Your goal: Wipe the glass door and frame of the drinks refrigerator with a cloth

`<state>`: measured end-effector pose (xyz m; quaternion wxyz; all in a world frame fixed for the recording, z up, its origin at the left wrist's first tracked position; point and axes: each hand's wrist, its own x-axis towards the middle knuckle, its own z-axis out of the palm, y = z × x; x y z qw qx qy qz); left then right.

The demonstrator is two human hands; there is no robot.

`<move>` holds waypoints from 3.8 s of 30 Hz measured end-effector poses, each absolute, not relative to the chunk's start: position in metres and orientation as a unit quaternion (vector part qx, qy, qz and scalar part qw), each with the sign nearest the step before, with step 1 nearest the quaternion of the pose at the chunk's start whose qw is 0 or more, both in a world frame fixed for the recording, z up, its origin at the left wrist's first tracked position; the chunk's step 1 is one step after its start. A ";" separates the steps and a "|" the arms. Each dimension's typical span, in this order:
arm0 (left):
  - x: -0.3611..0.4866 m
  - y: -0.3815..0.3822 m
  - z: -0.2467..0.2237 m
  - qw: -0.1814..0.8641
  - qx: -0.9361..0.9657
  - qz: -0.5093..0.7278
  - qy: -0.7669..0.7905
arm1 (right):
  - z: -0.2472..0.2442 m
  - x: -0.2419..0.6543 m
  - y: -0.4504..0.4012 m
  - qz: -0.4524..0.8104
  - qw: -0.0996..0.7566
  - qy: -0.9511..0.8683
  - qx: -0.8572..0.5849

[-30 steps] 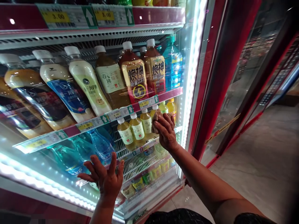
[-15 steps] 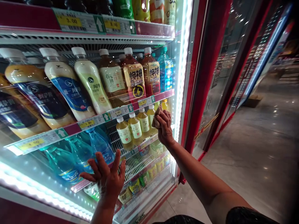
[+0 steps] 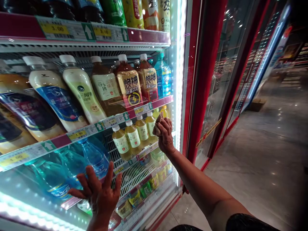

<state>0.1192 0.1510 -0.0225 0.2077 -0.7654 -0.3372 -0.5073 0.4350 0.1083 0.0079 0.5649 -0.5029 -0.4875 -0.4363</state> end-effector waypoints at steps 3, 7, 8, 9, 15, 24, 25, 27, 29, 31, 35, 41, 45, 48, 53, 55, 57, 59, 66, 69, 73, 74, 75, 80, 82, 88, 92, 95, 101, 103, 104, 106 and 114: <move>0.124 0.148 -0.023 0.192 -0.745 -0.536 -0.348 | -0.007 0.441 0.102 -0.446 0.544 -0.504 -0.502; 0.136 0.141 -0.015 0.205 -0.752 -0.536 -0.324 | 0.001 0.459 0.094 -0.451 0.519 -0.539 -0.486; 0.141 0.139 -0.013 0.203 -0.752 -0.539 -0.320 | 0.007 0.465 0.093 -0.450 0.519 -0.541 -0.485; 0.148 0.136 -0.010 0.199 -0.751 -0.543 -0.317 | 0.012 0.470 0.093 -0.449 0.521 -0.540 -0.485; 0.193 0.124 -0.003 0.193 -0.767 -0.538 -0.291 | 0.002 0.482 0.090 -0.446 0.520 -0.536 -0.494; 0.233 0.117 -0.003 0.196 -0.785 -0.512 -0.287 | 0.015 0.520 0.085 -0.444 0.509 -0.553 -0.488; 0.236 0.116 -0.004 0.196 -0.786 -0.508 -0.292 | 0.018 0.523 0.085 -0.442 0.512 -0.552 -0.488; 0.242 0.116 -0.006 0.191 -0.784 -0.503 -0.309 | 0.018 0.525 0.085 -0.440 0.520 -0.555 -0.477; 0.248 0.116 -0.008 0.190 -0.778 -0.503 -0.327 | 0.009 0.524 0.082 -0.440 0.526 -0.559 -0.466; 0.251 0.116 -0.010 0.197 -0.772 -0.504 -0.334 | -0.002 0.522 0.079 -0.439 0.526 -0.560 -0.465; 0.254 0.118 -0.012 0.201 -0.768 -0.506 -0.337 | -0.002 0.530 0.072 -0.441 0.501 -0.575 -0.474; 0.247 0.125 -0.014 0.226 -0.773 -0.492 -0.330 | 0.018 0.546 0.069 -0.438 0.498 -0.565 -0.491; 0.247 0.125 -0.017 0.209 -0.771 -0.495 -0.343 | -0.008 0.542 0.066 -0.430 0.507 -0.574 -0.477; 0.250 0.123 -0.018 0.202 -0.761 -0.505 -0.355 | -0.019 0.547 0.060 -0.424 0.485 -0.598 -0.477; 0.248 0.124 -0.017 0.232 -0.764 -0.491 -0.348 | 0.006 0.562 0.051 -0.458 0.450 -0.576 -0.506; 0.245 0.125 -0.016 0.250 -0.771 -0.480 -0.335 | 0.010 0.563 0.048 -0.460 0.448 -0.564 -0.519; 0.244 0.126 -0.016 0.260 -0.773 -0.477 -0.328 | 0.005 0.563 0.046 -0.454 0.456 -0.561 -0.520; 0.242 0.127 -0.016 0.264 -0.770 -0.480 -0.329 | -0.004 0.565 0.044 -0.454 0.463 -0.559 -0.517; 0.240 0.128 -0.020 0.272 -0.768 -0.475 -0.333 | 0.015 0.607 0.050 -0.450 0.497 -0.537 -0.512; 0.240 0.129 -0.021 0.279 -0.766 -0.473 -0.334 | 0.021 0.617 0.055 -0.431 0.531 -0.550 -0.480; 0.242 0.129 -0.020 0.284 -0.764 -0.477 -0.329 | 0.001 0.614 0.055 -0.437 0.532 -0.563 -0.458; 0.242 0.128 -0.020 0.281 -0.763 -0.480 -0.330 | -0.003 0.613 0.054 -0.440 0.529 -0.563 -0.458; 0.243 0.128 -0.020 0.278 -0.762 -0.482 -0.331 | -0.004 0.613 0.054 -0.444 0.526 -0.562 -0.459; 0.244 0.124 -0.020 0.251 -0.768 -0.481 -0.340 | 0.024 0.621 0.056 -0.451 0.512 -0.552 -0.479; 0.244 0.124 -0.021 0.239 -0.767 -0.483 -0.350 | 0.032 0.621 0.058 -0.444 0.517 -0.548 -0.485; 0.243 0.126 -0.024 0.249 -0.763 -0.484 -0.349 | 0.010 0.614 0.057 -0.417 0.517 -0.568 -0.487; 0.241 0.127 -0.024 0.271 -0.766 -0.472 -0.341 | 0.024 0.622 0.058 -0.435 0.509 -0.568 -0.478; 0.242 0.126 -0.024 0.263 -0.756 -0.484 -0.353 | 0.050 0.630 0.062 -0.445 0.508 -0.565 -0.473; 0.244 0.126 -0.028 0.245 -0.749 -0.497 -0.362 | 0.049 0.627 0.059 -0.438 0.519 -0.570 -0.462; 0.244 0.127 -0.029 0.245 -0.748 -0.498 -0.364 | 0.045 0.626 0.057 -0.431 0.516 -0.573 -0.468; 0.243 0.128 -0.029 0.250 -0.750 -0.493 -0.363 | 0.046 0.626 0.057 -0.430 0.516 -0.572 -0.471; 0.243 0.129 -0.030 0.265 -0.751 -0.488 -0.357 | 0.056 0.629 0.058 -0.431 0.518 -0.568 -0.473; 0.244 0.128 -0.028 0.292 -0.749 -0.482 -0.349 | 0.078 0.630 0.064 -0.452 0.526 -0.557 -0.457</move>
